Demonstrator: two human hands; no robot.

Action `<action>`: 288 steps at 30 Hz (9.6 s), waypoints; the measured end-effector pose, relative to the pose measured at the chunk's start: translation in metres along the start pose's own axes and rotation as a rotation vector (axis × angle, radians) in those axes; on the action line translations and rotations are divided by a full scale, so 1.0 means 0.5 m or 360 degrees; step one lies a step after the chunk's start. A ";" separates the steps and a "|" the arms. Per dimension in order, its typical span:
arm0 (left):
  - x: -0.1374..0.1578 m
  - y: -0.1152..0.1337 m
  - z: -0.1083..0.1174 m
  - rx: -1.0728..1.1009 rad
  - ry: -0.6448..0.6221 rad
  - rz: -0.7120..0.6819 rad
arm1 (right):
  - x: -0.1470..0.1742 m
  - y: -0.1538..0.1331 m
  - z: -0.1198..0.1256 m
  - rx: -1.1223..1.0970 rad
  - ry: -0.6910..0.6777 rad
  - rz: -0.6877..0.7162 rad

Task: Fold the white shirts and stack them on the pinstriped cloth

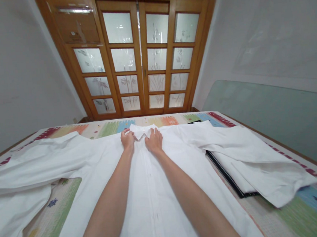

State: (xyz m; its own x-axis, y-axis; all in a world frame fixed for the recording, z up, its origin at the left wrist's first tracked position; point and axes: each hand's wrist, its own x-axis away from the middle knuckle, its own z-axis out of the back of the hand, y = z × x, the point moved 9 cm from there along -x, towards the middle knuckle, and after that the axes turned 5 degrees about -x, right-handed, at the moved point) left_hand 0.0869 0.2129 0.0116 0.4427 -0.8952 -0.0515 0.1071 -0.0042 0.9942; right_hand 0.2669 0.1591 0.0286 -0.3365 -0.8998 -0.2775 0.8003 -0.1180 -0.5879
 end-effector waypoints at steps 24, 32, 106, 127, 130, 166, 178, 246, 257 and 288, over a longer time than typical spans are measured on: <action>0.140 0.043 -0.041 -0.1859 -0.0449 -0.0808 | -0.010 0.014 -0.019 0.0232 -0.0113 -0.0063; 0.176 0.003 0.013 -0.2040 -0.0661 -0.0743 | 0.007 0.017 -0.026 0.0363 -0.0356 0.0059; 0.227 0.068 0.002 -0.1486 -0.0776 -0.1292 | 0.099 -0.004 0.031 -0.0402 -0.0240 0.0234; 0.216 0.056 -0.007 -0.1387 -0.0790 -0.1086 | 0.098 -0.008 0.033 -0.0469 -0.0328 0.0312; 0.217 0.058 -0.008 -0.1377 -0.0783 -0.1098 | 0.099 -0.012 0.033 -0.0385 -0.0322 0.0310; 0.203 0.051 -0.002 -0.1436 -0.0702 -0.0947 | 0.103 -0.011 0.019 -0.0225 -0.0206 0.0393; 0.204 0.058 0.010 -0.1342 -0.0686 -0.0907 | 0.096 -0.003 0.017 -0.0297 -0.0300 0.0370; 0.204 0.058 0.016 -0.0967 -0.0576 -0.0712 | 0.083 0.005 0.027 -0.0564 -0.0272 0.0302; 0.198 0.053 0.014 -0.0914 -0.0599 -0.0699 | 0.084 0.006 0.021 -0.0489 -0.0272 0.0337; 0.195 0.042 0.004 -0.0883 -0.0688 -0.0731 | 0.099 -0.001 0.022 -0.0481 -0.0131 0.0596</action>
State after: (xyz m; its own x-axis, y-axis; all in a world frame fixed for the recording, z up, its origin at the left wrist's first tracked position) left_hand 0.1304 0.1247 0.0277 -0.1198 -0.9504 -0.2869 0.6658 -0.2913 0.6869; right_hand 0.2553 0.1099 0.0234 -0.0027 -0.8887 -0.4584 0.6748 0.3367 -0.6567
